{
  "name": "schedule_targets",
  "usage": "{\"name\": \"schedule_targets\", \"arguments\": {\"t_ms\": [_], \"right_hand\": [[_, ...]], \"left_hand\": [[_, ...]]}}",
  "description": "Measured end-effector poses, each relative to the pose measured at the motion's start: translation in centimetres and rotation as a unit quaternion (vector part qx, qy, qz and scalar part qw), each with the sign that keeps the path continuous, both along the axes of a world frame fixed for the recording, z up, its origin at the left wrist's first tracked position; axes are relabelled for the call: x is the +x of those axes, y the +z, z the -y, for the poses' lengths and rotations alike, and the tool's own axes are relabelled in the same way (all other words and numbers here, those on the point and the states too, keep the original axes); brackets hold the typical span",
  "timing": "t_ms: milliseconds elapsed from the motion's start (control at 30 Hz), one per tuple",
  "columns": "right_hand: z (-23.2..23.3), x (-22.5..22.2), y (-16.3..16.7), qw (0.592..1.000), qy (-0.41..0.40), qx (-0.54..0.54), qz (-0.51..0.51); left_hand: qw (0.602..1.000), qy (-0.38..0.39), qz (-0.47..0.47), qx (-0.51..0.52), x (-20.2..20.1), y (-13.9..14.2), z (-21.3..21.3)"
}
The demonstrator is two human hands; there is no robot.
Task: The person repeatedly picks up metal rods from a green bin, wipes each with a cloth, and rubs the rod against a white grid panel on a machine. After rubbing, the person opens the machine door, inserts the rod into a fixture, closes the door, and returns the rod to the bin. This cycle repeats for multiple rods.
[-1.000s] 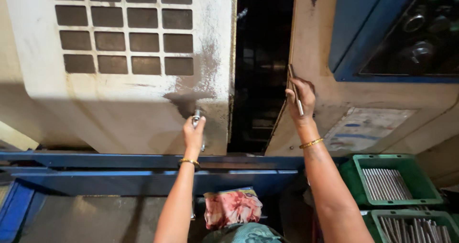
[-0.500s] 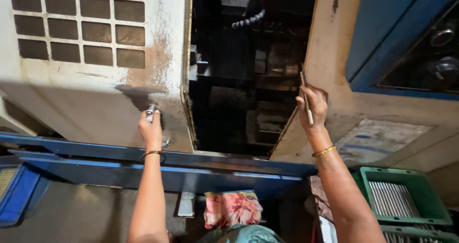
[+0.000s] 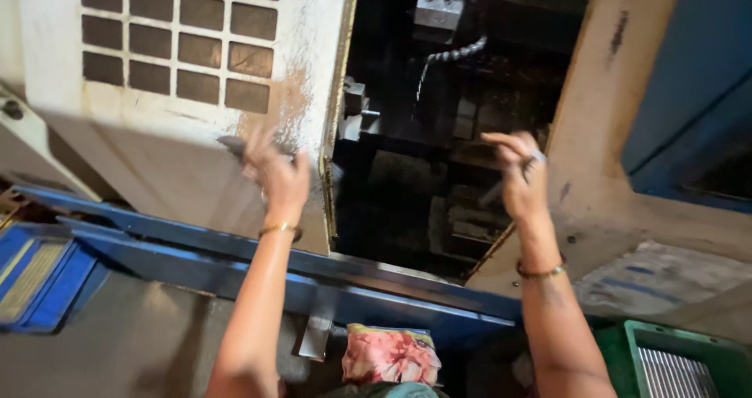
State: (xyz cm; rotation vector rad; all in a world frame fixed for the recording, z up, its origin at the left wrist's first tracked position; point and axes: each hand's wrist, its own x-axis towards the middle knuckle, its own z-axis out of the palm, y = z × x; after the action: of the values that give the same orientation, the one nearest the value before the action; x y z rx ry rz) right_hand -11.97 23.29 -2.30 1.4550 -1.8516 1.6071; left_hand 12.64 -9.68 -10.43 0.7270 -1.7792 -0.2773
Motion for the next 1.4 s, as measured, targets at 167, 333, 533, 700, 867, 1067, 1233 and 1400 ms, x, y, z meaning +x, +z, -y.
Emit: {"name": "schedule_targets", "arguments": {"t_ms": [167, 333, 533, 700, 867, 1067, 1233, 1400], "right_hand": [[11.7, 0.0, -0.7, 0.911, 0.227, 0.010, 0.344], [21.3, -4.6, -6.3, 0.744, 0.306, -0.096, 0.586], [30.7, -7.1, -10.7, 0.718, 0.192, -0.094, 0.662], [35.4, -7.2, -11.3, 0.693, 0.169, 0.005, 0.701], [36.9, -7.5, -12.0, 0.717, 0.211, -0.128, 0.652], [34.3, -12.1, -13.1, 0.543, 0.194, -0.358, 0.734], [36.0, -12.8, -13.7, 0.625, 0.067, -0.223, 0.745], [37.6, -11.3, -14.7, 0.717, 0.124, -0.259, 0.636]], "left_hand": [[0.988, -0.038, 0.106, -0.105, -6.0, 6.7, 2.3], [0.988, -0.044, 0.123, -0.087, -6.8, 7.5, 3.2], [0.989, -0.036, 0.116, -0.090, -7.7, 7.5, 4.3], [0.989, -0.029, 0.120, -0.083, -8.3, 7.5, 4.5], [0.989, -0.030, 0.117, -0.088, -8.4, 7.4, 4.6], [0.988, -0.032, 0.113, -0.103, -8.4, 7.3, 5.0], [0.989, -0.041, 0.108, -0.097, -8.5, 7.3, 4.9], [0.988, -0.037, 0.113, -0.093, -8.6, 7.3, 5.0]]}}
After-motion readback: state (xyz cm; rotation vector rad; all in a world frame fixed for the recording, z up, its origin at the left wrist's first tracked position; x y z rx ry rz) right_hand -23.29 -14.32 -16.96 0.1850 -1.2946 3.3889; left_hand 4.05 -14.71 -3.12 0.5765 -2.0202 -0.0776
